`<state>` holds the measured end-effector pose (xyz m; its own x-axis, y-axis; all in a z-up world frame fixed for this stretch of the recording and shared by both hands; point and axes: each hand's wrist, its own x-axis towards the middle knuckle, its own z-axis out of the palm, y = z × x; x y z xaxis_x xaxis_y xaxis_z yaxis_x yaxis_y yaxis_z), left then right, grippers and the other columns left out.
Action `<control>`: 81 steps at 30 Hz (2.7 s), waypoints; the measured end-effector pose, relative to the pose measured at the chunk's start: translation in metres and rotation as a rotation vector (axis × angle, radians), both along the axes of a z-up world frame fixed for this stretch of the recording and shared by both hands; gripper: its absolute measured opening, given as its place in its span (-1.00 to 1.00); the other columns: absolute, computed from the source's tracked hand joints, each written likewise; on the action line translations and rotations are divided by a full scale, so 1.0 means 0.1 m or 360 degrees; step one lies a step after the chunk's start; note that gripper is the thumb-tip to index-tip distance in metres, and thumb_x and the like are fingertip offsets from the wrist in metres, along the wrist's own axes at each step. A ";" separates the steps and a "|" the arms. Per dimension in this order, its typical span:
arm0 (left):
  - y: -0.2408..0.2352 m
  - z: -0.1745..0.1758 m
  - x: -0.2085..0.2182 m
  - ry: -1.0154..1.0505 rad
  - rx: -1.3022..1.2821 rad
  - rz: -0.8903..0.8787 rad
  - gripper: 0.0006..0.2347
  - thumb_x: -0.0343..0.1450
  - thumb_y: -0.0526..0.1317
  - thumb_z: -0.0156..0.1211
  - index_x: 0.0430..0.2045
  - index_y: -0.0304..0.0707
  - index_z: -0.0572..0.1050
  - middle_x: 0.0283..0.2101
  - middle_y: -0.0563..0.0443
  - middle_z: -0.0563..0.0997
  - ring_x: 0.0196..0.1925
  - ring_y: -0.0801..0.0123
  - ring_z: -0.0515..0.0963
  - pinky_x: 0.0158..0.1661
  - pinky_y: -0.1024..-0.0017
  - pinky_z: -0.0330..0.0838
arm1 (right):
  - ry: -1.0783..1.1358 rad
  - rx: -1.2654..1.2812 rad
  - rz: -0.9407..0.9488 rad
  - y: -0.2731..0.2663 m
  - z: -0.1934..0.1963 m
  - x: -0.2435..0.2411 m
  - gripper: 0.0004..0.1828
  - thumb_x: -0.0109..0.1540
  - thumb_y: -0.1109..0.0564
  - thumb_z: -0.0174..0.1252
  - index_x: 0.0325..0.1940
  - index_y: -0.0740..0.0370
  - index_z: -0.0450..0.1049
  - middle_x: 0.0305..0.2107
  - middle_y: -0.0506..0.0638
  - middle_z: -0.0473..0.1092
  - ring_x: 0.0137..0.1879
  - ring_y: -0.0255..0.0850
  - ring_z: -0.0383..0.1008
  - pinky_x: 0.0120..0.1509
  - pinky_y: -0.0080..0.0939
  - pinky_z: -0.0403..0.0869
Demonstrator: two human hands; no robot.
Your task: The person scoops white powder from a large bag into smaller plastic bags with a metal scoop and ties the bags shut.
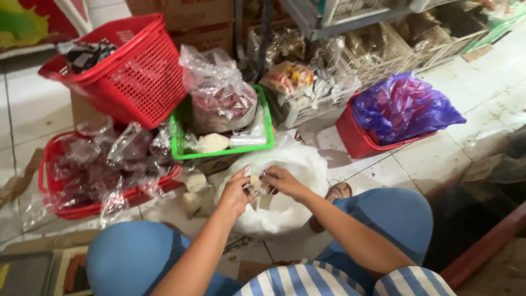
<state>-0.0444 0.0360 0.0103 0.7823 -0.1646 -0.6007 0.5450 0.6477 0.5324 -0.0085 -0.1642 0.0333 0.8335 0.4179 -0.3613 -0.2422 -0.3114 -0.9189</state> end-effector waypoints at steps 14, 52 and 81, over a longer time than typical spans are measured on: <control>-0.13 -0.12 0.00 0.0004 0.0244 -0.0151 -0.69 0.41 -0.39 0.02 0.04 -0.20 0.50 -0.20 0.01 0.54 -0.25 0.34 0.51 -0.15 0.14 0.64 | 0.0056 0.0336 -0.0317 -0.08 0.04 0.02 -0.98 0.24 0.25 0.20 -0.29 0.23 0.51 -0.47 -0.13 0.48 -0.43 -0.40 0.38 -0.36 -0.35 0.35; 0.46 -0.26 0.34 -0.0405 0.0428 0.0052 -0.86 0.41 -0.33 0.16 -0.20 -0.24 0.57 -0.34 0.09 0.57 -0.34 0.40 0.57 -0.34 0.23 0.65 | 0.0092 0.0547 -0.0402 -0.25 0.55 0.13 -0.66 0.33 0.14 0.09 0.19 0.21 0.44 -0.21 -0.02 0.54 -0.24 -0.28 0.54 -0.10 -0.22 0.54; 2.54 -1.51 -0.18 0.0258 0.1465 0.0800 -0.87 0.41 -0.28 0.22 -0.33 -0.42 0.54 -0.37 -0.17 0.57 -0.34 0.10 0.58 -0.33 0.11 0.59 | -0.0613 -0.1189 0.0739 -0.04 0.44 -0.07 -0.69 0.18 -0.09 0.22 -0.06 0.05 0.55 -0.24 -0.01 0.60 -0.05 0.01 0.58 0.02 0.04 0.51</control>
